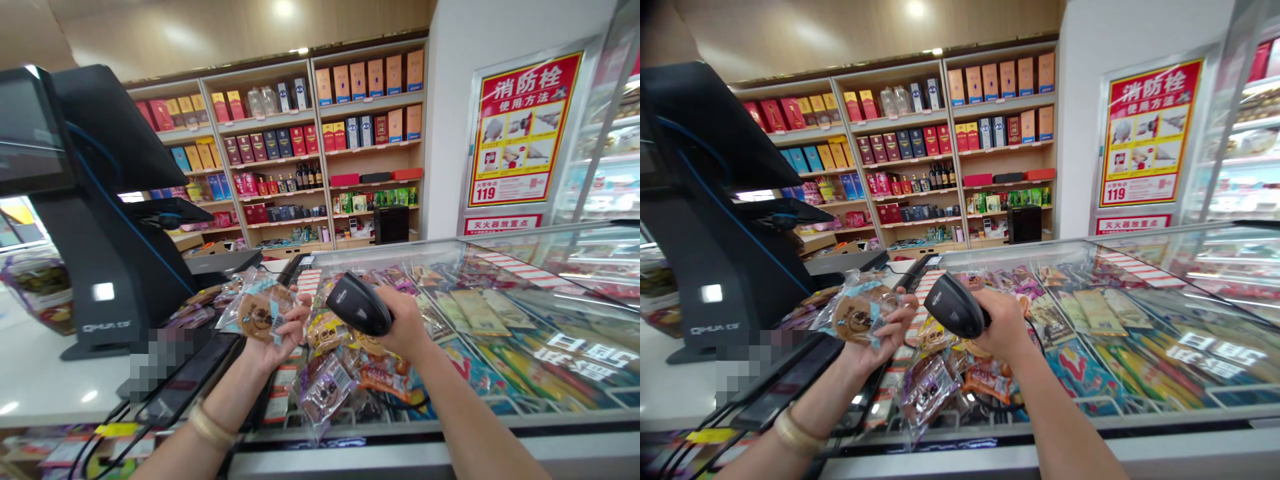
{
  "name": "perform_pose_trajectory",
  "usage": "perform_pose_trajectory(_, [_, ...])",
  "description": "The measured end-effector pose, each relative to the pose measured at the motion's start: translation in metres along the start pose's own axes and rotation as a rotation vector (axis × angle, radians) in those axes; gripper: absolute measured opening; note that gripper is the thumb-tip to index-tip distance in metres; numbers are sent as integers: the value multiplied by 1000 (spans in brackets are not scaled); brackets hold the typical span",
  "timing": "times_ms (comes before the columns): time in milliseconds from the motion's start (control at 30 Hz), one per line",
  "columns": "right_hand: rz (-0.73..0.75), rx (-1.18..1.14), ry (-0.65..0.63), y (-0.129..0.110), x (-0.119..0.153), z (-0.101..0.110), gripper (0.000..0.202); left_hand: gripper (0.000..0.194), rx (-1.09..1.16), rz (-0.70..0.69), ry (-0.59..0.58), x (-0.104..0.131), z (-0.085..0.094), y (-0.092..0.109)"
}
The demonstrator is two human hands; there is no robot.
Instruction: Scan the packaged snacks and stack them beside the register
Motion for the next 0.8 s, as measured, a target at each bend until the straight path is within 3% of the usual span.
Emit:
perform_pose_trajectory(433, [46, -91, -284, -16, 7, -28, 30, 32, -18, -117, 26, -25, 4, 16])
perform_pose_trajectory(633, [34, -85, -347, -17, 7, -32, 26, 34, -57, -109, 62, -29, 10, 20])
perform_pose_trajectory(800, [42, -58, -365, -19, 7, -33, 22, 34, -90, -109, 53, -32, 6, 18])
Point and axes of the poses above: each hand's wrist, its own x-axis away from the middle knuckle, its own z-axis out of the back of the hand, y = z × x, the point moved 10 cm from there along -x, towards the middle knuckle, and after that the axes turned 15 degrees about x, right-handed, at the moved point
